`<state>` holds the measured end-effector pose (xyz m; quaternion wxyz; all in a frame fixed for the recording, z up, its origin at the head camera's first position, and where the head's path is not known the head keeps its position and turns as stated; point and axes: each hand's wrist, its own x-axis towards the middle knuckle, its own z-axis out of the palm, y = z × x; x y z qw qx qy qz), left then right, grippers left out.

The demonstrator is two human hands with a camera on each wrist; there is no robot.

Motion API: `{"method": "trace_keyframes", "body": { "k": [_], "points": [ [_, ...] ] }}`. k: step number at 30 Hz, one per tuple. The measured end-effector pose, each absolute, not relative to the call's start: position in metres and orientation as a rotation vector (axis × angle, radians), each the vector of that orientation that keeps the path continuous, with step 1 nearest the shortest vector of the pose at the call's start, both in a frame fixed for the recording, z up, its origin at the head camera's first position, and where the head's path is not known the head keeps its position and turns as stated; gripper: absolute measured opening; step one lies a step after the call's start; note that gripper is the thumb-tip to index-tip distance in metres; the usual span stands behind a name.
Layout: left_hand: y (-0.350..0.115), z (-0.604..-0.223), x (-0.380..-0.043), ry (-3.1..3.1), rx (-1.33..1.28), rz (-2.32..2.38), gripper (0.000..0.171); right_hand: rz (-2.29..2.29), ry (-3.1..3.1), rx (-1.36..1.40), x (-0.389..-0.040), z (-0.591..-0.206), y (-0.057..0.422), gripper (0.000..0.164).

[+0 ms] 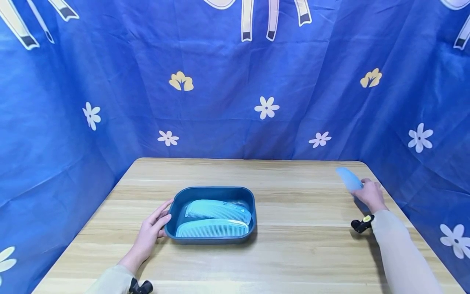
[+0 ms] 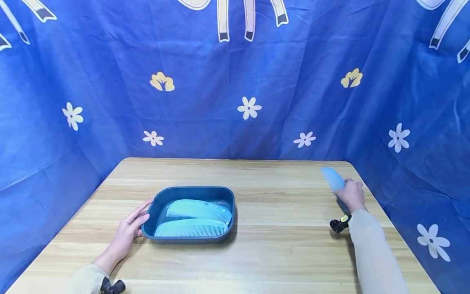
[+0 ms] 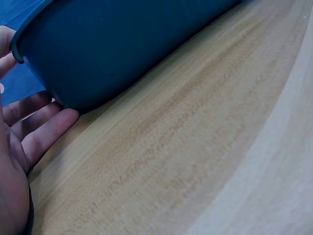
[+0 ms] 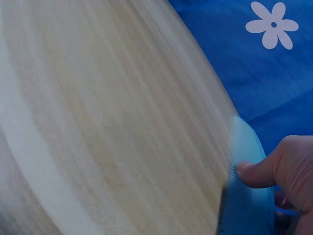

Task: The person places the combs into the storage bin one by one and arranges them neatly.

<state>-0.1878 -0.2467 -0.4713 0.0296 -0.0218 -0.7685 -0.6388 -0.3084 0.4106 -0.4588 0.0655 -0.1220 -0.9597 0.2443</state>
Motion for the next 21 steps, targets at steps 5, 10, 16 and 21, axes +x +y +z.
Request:
{"method": "trace_keyframes", "body": {
  "k": [5, 10, 16, 21],
  "points": [
    [-0.247, -0.473, -0.188, -2.368, -0.064, -1.97, 0.044, 0.718, -2.893, -0.362, -0.306, -0.453, 0.41, 0.062],
    [-0.247, -0.472, -0.188, -2.373, -0.071, -1.964, 0.044, 0.731, -2.891, -0.366, -0.306, -0.447, 0.407, 0.059],
    [-0.246, -0.473, -0.187, -2.369, -0.075, -1.971, 0.044, 0.779, -2.88, -0.335, -0.307, -0.445, 0.406, 0.054],
    [-0.246, -0.472, -0.187, -2.371, -0.075, -1.969, 0.045, 0.826, -2.835, -0.316, -0.308, -0.445, 0.406, 0.05]
  ]
}}
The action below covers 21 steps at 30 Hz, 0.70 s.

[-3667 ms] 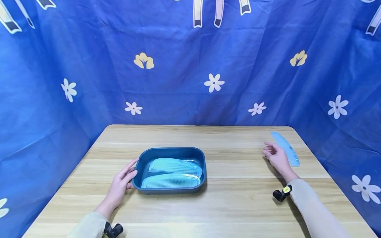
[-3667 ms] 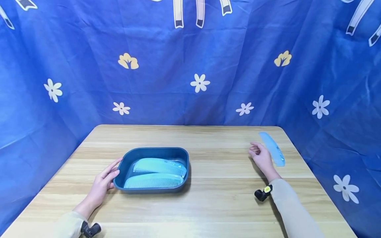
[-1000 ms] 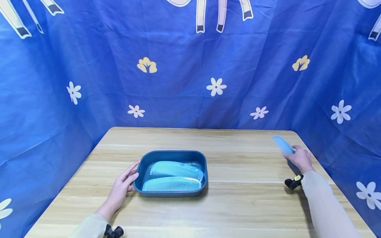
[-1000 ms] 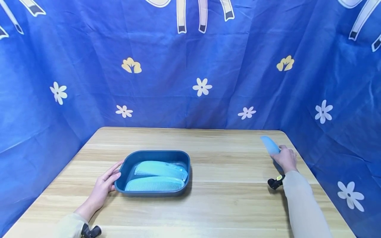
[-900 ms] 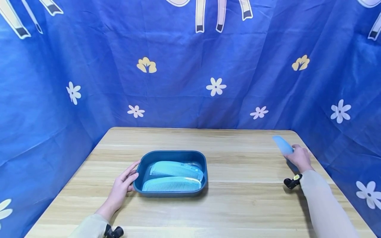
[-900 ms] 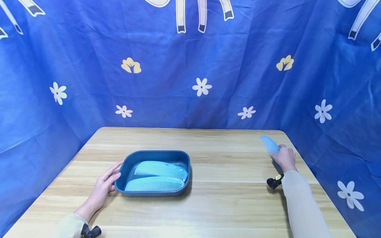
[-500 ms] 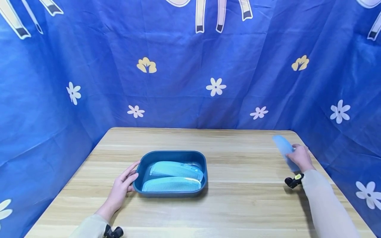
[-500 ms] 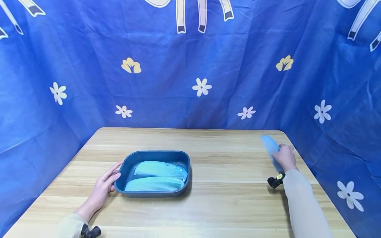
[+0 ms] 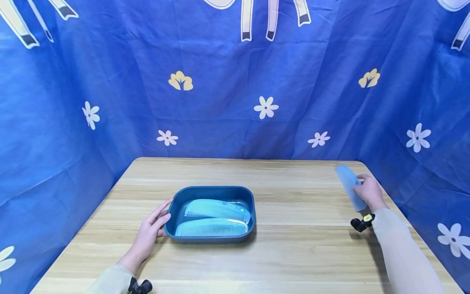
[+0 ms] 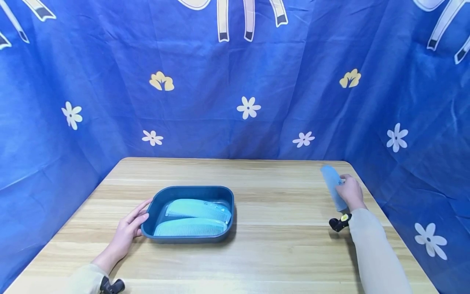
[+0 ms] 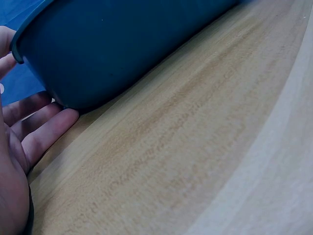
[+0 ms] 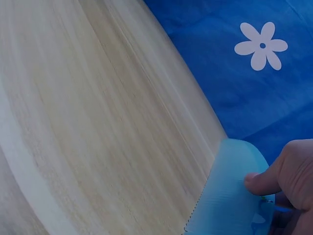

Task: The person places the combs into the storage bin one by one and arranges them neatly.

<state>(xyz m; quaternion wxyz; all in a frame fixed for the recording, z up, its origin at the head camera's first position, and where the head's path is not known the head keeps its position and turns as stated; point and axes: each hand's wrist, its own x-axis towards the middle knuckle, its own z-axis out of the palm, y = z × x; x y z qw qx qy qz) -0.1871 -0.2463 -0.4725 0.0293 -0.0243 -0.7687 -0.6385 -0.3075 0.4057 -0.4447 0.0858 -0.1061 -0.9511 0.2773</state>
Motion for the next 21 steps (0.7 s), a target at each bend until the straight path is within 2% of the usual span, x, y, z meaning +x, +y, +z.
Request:
{"method": "trace_keyframes", "body": {
  "k": [21],
  "points": [
    [-0.246, -0.4711, -0.1862, -2.391, -0.074, -1.949, 0.045, 1.007, -2.675, -0.245, -0.2993, -0.4509, 0.3984, 0.045]
  ]
}}
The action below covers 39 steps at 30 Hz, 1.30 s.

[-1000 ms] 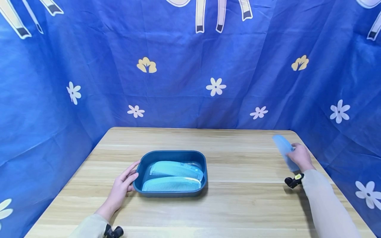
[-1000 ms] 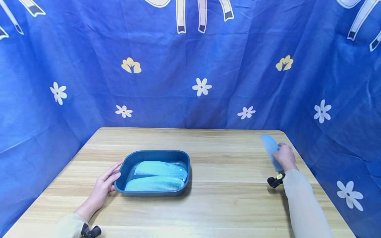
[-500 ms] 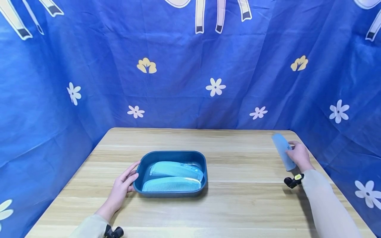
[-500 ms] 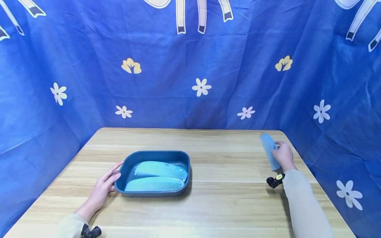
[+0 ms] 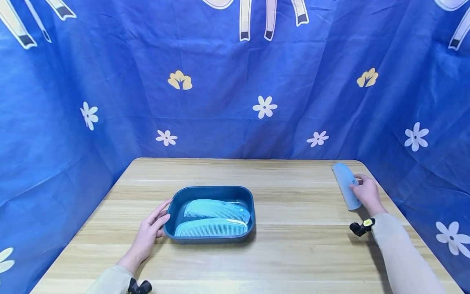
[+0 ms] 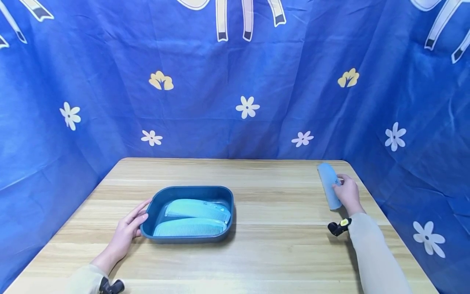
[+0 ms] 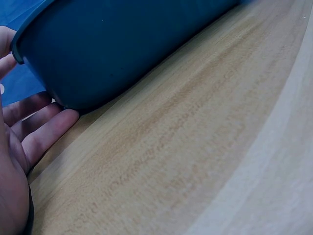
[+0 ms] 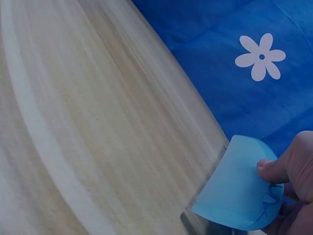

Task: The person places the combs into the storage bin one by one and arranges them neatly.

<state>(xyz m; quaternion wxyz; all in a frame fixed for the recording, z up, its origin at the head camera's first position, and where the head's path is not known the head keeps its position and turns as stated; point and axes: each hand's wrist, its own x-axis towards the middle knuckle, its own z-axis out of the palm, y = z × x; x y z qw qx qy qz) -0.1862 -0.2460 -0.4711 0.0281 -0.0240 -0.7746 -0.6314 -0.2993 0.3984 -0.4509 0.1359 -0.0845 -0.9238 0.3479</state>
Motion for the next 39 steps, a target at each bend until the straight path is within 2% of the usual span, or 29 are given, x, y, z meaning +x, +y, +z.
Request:
{"method": "trace_keyframes", "body": {
  "k": [39],
  "points": [
    [-0.247, -0.474, -0.189, -2.39, -0.083, -1.933, 0.044, 1.06, -2.472, -0.085, -0.288, -0.45, 0.355, 0.039]
  ]
}}
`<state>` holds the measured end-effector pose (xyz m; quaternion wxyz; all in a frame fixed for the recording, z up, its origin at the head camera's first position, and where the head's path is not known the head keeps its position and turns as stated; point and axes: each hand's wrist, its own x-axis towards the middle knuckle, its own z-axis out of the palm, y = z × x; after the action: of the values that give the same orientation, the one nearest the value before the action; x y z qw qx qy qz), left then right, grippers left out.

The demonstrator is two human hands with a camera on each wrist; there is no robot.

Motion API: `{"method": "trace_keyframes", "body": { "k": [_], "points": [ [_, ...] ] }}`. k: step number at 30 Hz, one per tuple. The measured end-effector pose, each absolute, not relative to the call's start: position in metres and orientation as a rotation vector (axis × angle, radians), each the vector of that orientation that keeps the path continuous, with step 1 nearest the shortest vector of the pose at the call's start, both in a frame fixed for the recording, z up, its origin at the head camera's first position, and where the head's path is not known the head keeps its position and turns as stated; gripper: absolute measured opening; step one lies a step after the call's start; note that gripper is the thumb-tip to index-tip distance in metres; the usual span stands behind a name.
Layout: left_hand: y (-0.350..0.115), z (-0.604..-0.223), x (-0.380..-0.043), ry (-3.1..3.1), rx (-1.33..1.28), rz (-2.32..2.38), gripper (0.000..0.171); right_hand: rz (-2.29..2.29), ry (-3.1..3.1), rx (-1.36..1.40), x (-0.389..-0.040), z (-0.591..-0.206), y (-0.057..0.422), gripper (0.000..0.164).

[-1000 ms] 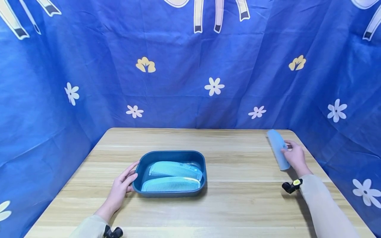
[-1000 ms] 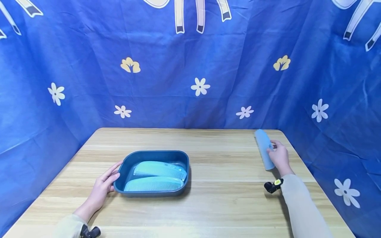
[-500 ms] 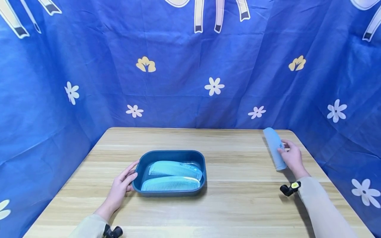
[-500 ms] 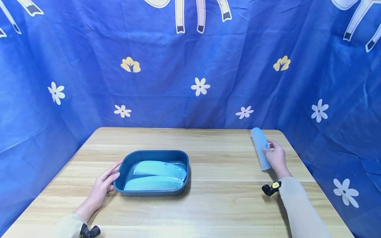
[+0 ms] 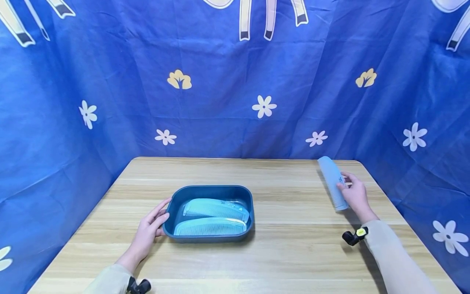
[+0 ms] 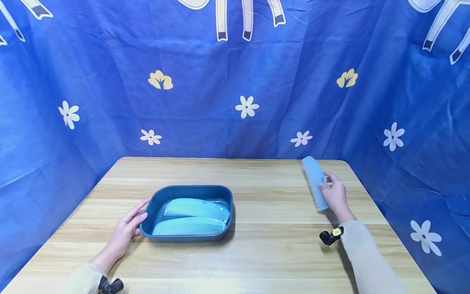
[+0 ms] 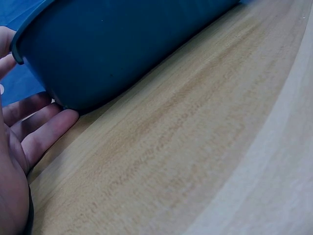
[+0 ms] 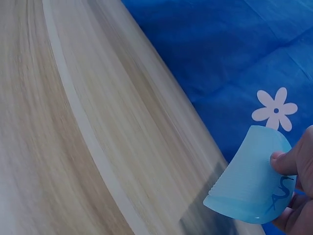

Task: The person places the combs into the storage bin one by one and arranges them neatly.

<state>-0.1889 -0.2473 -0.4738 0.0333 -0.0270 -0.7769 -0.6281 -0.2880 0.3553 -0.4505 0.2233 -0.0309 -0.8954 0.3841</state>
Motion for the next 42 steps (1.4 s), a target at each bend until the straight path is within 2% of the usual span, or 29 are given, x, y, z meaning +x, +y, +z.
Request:
{"method": "trace_keyframes", "body": {
  "k": [42],
  "points": [
    [-0.247, -0.473, -0.189, -2.392, -0.084, -1.927, 0.044, 1.289, -2.376, 0.095, -0.272, -0.433, 0.314, 0.042]
  ]
}}
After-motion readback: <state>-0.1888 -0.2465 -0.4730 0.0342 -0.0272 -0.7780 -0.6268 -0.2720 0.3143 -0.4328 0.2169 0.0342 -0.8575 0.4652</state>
